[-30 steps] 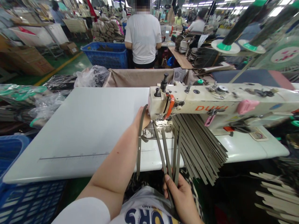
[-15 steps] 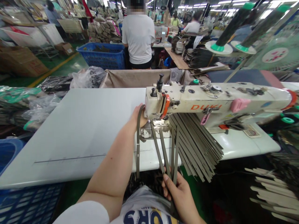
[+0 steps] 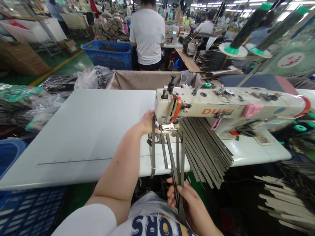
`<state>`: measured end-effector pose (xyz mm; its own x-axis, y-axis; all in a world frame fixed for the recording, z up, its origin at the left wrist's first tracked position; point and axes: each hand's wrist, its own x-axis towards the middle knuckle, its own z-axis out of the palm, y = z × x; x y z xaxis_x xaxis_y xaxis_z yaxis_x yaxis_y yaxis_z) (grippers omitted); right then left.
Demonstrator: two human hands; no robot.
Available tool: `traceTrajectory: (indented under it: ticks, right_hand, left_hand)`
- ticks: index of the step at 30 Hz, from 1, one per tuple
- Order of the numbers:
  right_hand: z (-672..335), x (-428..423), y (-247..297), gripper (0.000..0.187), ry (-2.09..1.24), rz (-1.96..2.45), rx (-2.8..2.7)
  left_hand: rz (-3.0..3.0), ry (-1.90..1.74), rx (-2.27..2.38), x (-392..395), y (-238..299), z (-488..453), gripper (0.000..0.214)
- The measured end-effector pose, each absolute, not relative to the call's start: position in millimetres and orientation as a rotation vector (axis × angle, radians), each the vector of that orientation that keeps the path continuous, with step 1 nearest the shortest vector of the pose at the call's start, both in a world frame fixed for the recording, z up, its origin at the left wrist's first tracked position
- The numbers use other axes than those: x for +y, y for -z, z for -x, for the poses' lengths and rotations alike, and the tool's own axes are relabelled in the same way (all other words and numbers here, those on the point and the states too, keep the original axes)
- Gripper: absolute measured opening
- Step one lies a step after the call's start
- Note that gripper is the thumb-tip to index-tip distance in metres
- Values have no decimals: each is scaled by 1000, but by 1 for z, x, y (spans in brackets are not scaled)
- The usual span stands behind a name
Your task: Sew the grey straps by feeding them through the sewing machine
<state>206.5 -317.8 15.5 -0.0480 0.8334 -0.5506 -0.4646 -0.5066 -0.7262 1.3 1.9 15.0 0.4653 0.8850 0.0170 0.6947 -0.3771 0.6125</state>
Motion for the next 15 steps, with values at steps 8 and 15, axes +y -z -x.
traceTrajectory:
  ticks: [8,15]
  right_hand:
    - [-205,-321,-21,48,-1685,1312,-492]
    - [-207,-313,-16,56,-1641,1364,-441]
  left_hand:
    - [-2193,-329,1394,-2,-30,-8,101]
    - [-2211,-329,1364,-1,-29,-8,106]
